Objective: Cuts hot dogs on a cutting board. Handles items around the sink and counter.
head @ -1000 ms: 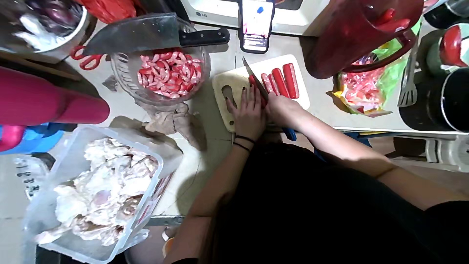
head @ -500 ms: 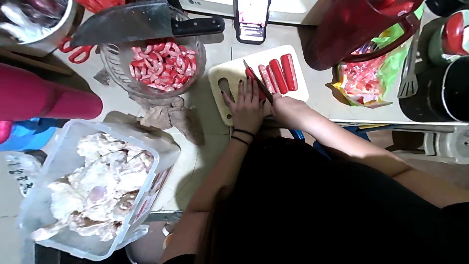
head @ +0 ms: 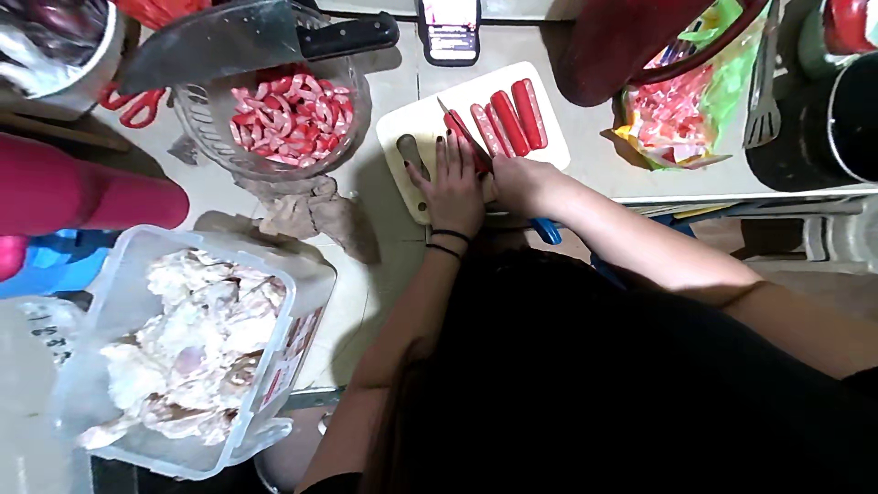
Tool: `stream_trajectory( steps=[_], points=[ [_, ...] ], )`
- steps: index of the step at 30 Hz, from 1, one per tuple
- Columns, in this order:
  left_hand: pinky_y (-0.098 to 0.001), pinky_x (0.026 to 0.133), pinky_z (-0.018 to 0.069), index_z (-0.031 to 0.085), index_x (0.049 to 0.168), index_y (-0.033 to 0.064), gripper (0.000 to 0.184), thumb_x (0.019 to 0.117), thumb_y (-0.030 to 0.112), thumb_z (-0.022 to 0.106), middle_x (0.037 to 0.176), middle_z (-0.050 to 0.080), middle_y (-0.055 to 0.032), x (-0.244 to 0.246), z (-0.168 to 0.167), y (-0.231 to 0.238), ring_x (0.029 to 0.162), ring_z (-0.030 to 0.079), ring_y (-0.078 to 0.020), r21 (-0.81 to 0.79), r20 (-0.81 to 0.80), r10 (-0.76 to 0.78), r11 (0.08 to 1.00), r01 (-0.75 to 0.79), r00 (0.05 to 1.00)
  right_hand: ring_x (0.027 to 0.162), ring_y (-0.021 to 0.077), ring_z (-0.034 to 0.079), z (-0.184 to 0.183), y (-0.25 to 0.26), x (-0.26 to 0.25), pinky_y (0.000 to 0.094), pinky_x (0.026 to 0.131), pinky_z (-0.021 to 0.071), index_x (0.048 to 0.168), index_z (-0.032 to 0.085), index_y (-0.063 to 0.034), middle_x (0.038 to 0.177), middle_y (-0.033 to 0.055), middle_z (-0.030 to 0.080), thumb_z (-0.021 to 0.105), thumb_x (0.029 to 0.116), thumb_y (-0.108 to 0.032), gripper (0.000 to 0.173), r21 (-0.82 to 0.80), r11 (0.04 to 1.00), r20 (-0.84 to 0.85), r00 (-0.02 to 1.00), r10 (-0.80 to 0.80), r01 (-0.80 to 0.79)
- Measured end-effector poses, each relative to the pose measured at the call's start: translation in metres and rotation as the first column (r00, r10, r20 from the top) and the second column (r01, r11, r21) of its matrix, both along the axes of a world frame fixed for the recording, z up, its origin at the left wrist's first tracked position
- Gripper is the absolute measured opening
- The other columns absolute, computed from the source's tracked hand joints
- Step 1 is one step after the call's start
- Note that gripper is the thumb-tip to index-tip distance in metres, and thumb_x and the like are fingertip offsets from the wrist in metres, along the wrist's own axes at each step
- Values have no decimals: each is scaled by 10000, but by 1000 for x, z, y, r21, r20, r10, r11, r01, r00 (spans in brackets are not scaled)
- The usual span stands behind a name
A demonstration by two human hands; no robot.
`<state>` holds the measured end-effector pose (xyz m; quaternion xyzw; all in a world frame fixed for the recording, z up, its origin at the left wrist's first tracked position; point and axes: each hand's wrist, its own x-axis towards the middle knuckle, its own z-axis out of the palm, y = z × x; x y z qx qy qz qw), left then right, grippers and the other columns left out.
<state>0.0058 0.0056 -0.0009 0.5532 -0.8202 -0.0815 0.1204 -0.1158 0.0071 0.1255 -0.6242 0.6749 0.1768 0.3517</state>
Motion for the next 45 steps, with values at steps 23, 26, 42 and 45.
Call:
stream_trajectory(
  steps=[23,26,42,45],
  points=[
    [-793,1154,60,368,1579,21,535,1088,234,368,1661,330,-164,1,4,-1,1563,248,-354,60,19,4,998,-5,1000,988,464,703,-6,74,-26,637,780,550,1296,523,-3,1026,247,690,518,1063,-192,300,18,999,-60,997,46,-45],
    [-792,1156,55,376,1564,-13,538,1081,224,362,1640,357,-194,3,2,-2,1555,266,-363,53,-11,-6,999,7,1000,999,430,696,5,83,-50,620,805,542,1307,536,-30,1050,213,688,510,1076,-241,314,90,990,-68,991,118,-112],
    [-503,1201,305,240,1577,-102,665,1034,198,480,1599,353,-301,-29,25,-15,1443,405,-435,194,-496,167,978,-78,852,949,457,693,-30,62,-119,636,768,534,1262,530,-19,951,239,676,446,1105,-248,290,-194,941,98,959,-264,279],
    [-491,1179,343,222,1584,-93,777,975,198,606,1533,452,-295,-50,34,-27,1407,449,-424,315,-578,322,936,-159,750,960,452,694,-48,55,-117,642,789,539,1317,529,-31,985,238,684,430,1112,-249,315,-193,953,192,961,-198,235]
  ],
)
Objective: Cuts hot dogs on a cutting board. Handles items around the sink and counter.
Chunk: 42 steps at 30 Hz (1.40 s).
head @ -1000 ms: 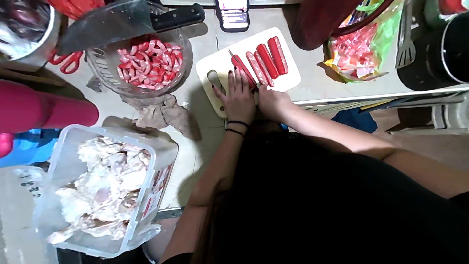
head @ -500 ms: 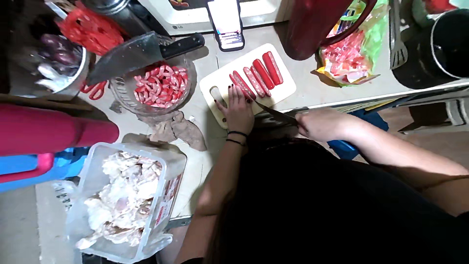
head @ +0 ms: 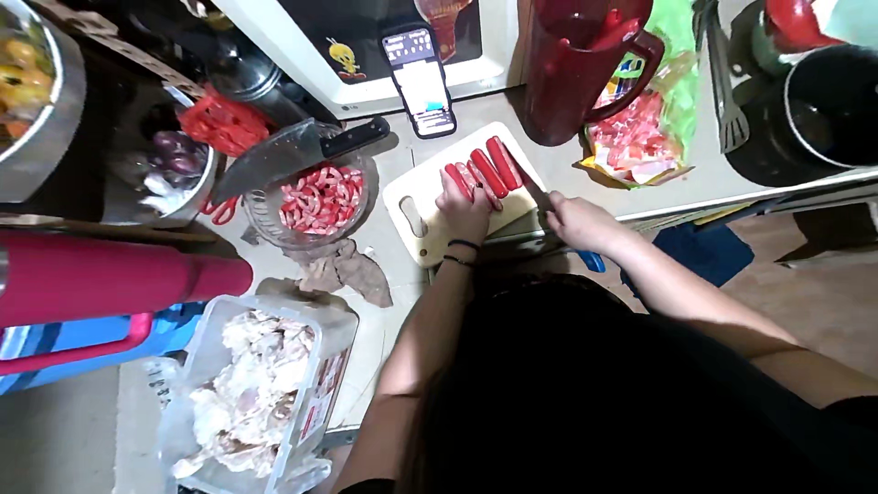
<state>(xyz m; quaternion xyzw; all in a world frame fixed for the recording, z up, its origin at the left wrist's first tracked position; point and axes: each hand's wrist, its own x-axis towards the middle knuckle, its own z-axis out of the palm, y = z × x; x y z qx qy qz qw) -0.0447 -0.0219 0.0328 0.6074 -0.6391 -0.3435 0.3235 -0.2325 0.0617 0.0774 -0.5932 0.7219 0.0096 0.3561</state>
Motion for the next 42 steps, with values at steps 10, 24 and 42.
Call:
stream_trajectory(
  steps=[10,24,42],
  points=[
    [-587,1153,333,207,1621,-1,956,933,469,675,1626,294,-287,-39,16,-14,1438,356,-482,155,244,56,983,-96,968,906,403,716,-4,1,27,612,759,567,1271,561,-64,945,192,700,463,1097,-260,280,-44,991,14,992,127,-126],
    [-536,1163,352,205,1604,-45,743,1001,218,549,1536,413,-310,-31,1,-19,1408,421,-454,73,132,141,986,-151,981,776,376,695,28,8,-3,573,664,550,1169,571,-49,823,170,663,489,1081,-201,195,-107,994,8,1000,3,-2],
    [-485,1136,435,285,1552,-84,888,891,244,778,1470,506,-297,-15,6,-16,1351,534,-373,37,-53,145,989,-144,988,905,398,698,11,-14,47,588,757,556,1240,528,-22,942,201,665,475,1084,-202,245,19,971,24,971,239,-239]
  ],
)
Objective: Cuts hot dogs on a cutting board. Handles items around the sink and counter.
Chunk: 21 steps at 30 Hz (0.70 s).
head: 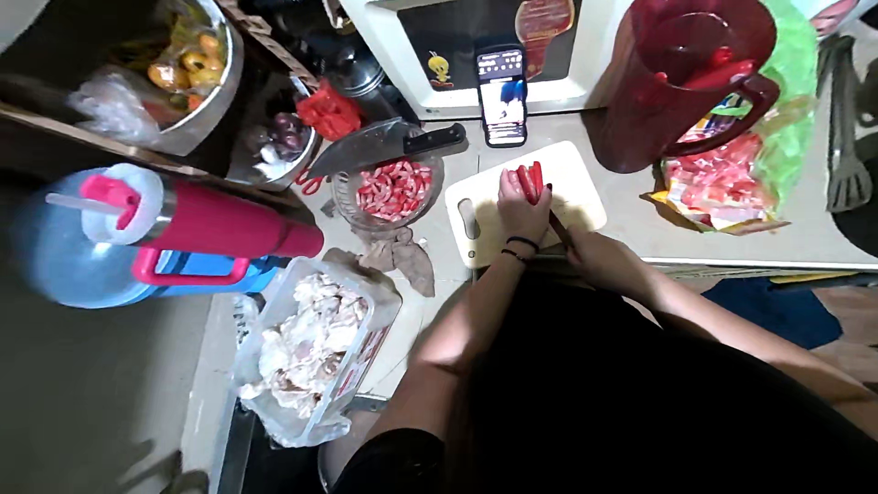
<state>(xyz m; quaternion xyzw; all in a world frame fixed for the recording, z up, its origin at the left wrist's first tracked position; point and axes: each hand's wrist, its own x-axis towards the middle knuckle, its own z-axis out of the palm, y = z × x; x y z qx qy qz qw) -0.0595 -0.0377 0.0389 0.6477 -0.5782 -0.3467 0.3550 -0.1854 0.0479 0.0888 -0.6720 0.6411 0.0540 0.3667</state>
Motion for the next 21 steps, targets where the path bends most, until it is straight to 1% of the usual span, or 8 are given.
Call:
stream_trajectory(
  steps=[3,4,6,9,12,15,19,21],
  points=[
    [-436,1035,522,258,1573,-35,810,948,208,712,1401,557,-269,13,7,4,1227,616,-296,137,-311,103,989,-63,945,868,378,701,20,-2,10,570,724,560,1200,534,-40,911,178,659,453,1091,-227,231,-13,999,-51,998,48,-49],
    [-415,910,577,336,1544,-7,702,977,237,671,1282,628,-228,18,8,7,1069,672,-251,183,-398,165,978,-98,902,848,369,702,27,-2,13,562,708,562,1188,539,-47,887,167,656,447,1092,-230,227,-30,997,-60,996,62,-64],
    [-336,618,558,501,1381,70,442,1041,349,544,959,657,-104,32,13,12,711,636,-155,293,-543,273,948,-126,794,797,349,695,41,-4,14,545,676,560,1184,536,-62,833,143,643,445,1093,-235,217,-61,995,-40,996,77,-80],
    [-252,534,530,541,1164,70,274,1092,269,367,825,653,-42,64,23,9,612,613,-103,254,-804,271,961,-107,529,697,318,656,53,-6,5,522,609,534,1165,533,-60,750,114,600,443,1089,-207,188,-138,989,95,994,62,-48],
    [-291,505,561,477,1274,29,243,1072,164,493,827,680,-87,109,46,-2,577,643,-138,148,-685,302,949,-278,663,593,247,609,47,-6,-11,475,535,508,1129,543,-81,695,69,569,448,1077,-194,157,-190,981,187,982,-8,45],
    [-325,588,566,401,1458,13,540,996,170,632,977,628,-114,155,66,-24,660,621,-145,163,-351,366,930,-329,862,591,241,609,40,-6,-20,474,548,521,1131,551,-71,701,79,577,473,1079,-167,134,-163,982,201,978,-62,96],
    [-285,529,519,557,1102,78,210,1020,271,568,712,562,-7,171,70,-61,548,560,-101,308,-283,466,872,-381,838,634,239,609,35,-6,-21,464,580,522,1108,552,-67,749,89,576,467,1089,-178,141,-86,992,185,980,-72,90],
    [-342,613,540,544,1231,58,322,997,275,593,840,599,-61,168,66,-74,666,602,-147,336,-207,503,842,-421,839,630,233,606,34,-5,-23,453,583,523,1097,549,-63,751,90,571,466,1090,-175,139,-63,993,202,976,-81,96]
  ],
)
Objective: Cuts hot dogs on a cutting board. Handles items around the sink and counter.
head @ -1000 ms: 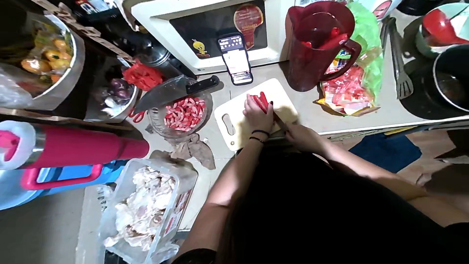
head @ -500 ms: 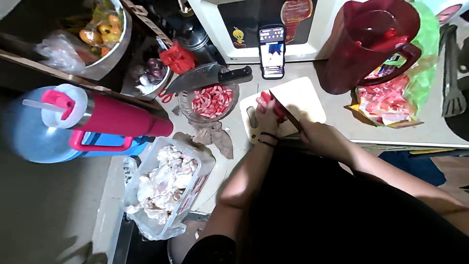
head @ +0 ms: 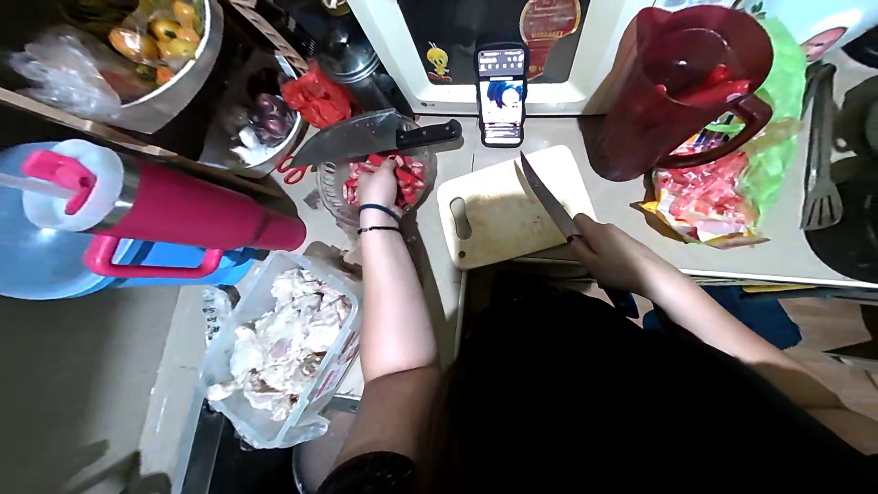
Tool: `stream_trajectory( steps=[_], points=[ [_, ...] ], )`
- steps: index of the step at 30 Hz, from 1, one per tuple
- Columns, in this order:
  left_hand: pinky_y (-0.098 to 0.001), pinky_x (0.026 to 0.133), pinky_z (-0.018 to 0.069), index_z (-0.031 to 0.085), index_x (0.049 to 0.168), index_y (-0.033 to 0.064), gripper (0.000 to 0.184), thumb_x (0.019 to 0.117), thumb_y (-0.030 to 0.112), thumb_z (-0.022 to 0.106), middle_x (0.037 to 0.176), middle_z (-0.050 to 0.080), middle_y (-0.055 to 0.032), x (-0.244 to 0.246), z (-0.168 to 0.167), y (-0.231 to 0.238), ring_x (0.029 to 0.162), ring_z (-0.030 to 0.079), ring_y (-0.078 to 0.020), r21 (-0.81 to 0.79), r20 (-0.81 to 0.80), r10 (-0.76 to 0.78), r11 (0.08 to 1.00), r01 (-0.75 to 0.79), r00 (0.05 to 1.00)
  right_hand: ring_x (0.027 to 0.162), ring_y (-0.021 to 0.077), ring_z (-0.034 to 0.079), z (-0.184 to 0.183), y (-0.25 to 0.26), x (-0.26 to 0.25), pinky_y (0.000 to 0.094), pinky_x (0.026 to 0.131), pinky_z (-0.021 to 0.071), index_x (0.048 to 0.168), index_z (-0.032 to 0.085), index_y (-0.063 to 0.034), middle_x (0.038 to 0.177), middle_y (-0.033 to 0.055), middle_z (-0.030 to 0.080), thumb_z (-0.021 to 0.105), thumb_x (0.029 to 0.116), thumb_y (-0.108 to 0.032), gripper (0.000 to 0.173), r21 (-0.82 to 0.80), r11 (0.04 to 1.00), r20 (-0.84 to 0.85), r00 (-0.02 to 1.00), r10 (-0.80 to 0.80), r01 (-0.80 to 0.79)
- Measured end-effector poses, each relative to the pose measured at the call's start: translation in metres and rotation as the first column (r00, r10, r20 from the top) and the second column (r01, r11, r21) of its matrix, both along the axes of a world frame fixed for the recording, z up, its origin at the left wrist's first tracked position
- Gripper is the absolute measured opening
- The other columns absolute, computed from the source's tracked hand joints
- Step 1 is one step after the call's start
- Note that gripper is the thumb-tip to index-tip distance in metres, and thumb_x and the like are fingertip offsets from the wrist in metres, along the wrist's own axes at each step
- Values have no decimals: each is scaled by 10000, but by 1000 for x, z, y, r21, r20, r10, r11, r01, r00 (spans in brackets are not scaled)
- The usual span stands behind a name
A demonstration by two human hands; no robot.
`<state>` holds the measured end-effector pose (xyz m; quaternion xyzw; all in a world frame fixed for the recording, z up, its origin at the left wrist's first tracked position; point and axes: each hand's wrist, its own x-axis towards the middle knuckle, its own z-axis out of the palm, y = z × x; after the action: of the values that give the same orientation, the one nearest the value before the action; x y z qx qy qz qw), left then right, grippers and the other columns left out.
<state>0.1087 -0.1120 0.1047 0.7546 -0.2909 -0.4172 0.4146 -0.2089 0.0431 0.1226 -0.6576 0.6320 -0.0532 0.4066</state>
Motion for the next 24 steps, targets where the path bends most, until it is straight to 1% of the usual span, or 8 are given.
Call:
stream_trajectory(
  steps=[1,3,6,7,9,12,18,24],
  points=[
    [-382,699,553,477,1378,46,455,996,263,595,989,619,-109,-2,-2,-4,792,629,-186,35,19,-10,999,9,1000,641,238,608,0,1,-2,455,596,525,1102,548,-58,764,96,573,466,1091,-172,141,15,1000,3,1000,-11,11],
    [-415,798,555,400,1479,51,539,1006,236,579,1145,618,-149,-6,-6,-8,935,640,-221,77,36,-38,996,35,999,658,245,621,0,3,-8,463,614,541,1130,551,-48,790,111,585,468,1095,-172,153,30,998,5,999,-48,48],
    [-296,624,522,575,1105,87,163,1050,209,484,822,596,-37,-17,-4,-9,680,592,-122,-52,-123,-18,999,11,992,653,266,636,-8,7,-21,494,624,552,1184,552,-36,775,124,605,466,1099,-182,190,21,994,21,994,-108,108],
    [-300,624,528,564,1048,103,177,1058,227,438,796,604,-25,-17,-3,-10,676,601,-119,-109,-250,-14,994,-14,968,657,273,641,-11,9,-24,503,630,558,1221,549,-35,781,129,613,465,1100,-186,211,19,993,19,993,-119,119],
    [-418,780,551,541,1193,98,298,1067,317,382,995,638,-79,-15,6,-5,893,641,-194,-170,-408,-6,983,-70,913,676,290,648,-18,10,-29,522,641,558,1258,548,-38,799,140,623,469,1098,-192,236,7,992,-2,992,-128,128],
    [-498,864,524,487,1347,111,477,1085,451,277,1200,620,-102,-17,28,9,1076,617,-236,-161,-417,20,982,-95,909,766,368,676,-27,10,-28,587,692,547,1308,556,-50,850,181,659,521,1083,-226,288,-41,990,-82,987,-136,133],
    [-447,833,533,433,1391,122,568,1090,513,154,1190,583,-99,-11,23,24,973,614,-214,-212,-508,1,969,-126,861,951,442,710,-65,1,-29,642,774,570,1335,601,-49,1182,231,677,666,1009,-167,353,-337,937,-69,990,-123,93],
    [-559,948,519,261,1524,75,659,1076,537,115,1438,470,-221,6,4,24,1169,603,-352,-264,-649,-17,943,-205,761,978,447,687,-84,-8,-37,647,832,556,1313,626,-62,1181,233,657,764,942,-150,406,-441,894,-94,987,-133,79]
  ],
)
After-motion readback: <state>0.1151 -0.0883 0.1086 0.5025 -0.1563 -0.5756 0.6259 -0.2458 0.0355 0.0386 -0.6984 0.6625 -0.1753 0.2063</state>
